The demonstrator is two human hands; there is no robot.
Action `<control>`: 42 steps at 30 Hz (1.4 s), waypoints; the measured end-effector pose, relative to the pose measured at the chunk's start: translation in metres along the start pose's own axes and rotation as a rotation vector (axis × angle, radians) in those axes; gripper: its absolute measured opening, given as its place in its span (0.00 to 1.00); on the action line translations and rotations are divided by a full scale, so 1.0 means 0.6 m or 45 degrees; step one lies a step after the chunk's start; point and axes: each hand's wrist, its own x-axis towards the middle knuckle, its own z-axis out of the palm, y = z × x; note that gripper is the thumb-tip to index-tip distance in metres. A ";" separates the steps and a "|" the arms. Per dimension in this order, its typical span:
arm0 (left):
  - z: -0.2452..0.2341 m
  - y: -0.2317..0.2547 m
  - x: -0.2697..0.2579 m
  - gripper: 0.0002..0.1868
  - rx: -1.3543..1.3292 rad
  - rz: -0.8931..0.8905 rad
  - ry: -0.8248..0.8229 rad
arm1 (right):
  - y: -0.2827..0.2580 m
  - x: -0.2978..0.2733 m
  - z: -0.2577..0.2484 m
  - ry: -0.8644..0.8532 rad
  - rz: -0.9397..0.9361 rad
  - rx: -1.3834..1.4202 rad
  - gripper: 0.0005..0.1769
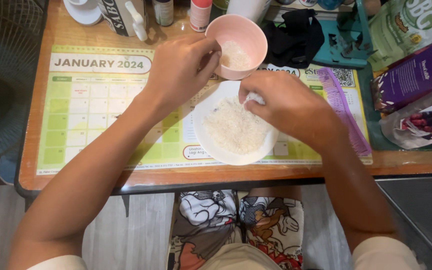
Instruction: The person repeatedly picks up small amounts of rice from a white plate and transfers them into a pink bowl using both hands. The action is continuous and repetitive throughout the clip.
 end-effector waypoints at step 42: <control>-0.004 0.010 0.005 0.03 0.012 0.004 -0.010 | 0.086 0.112 0.033 0.616 -0.301 0.209 0.08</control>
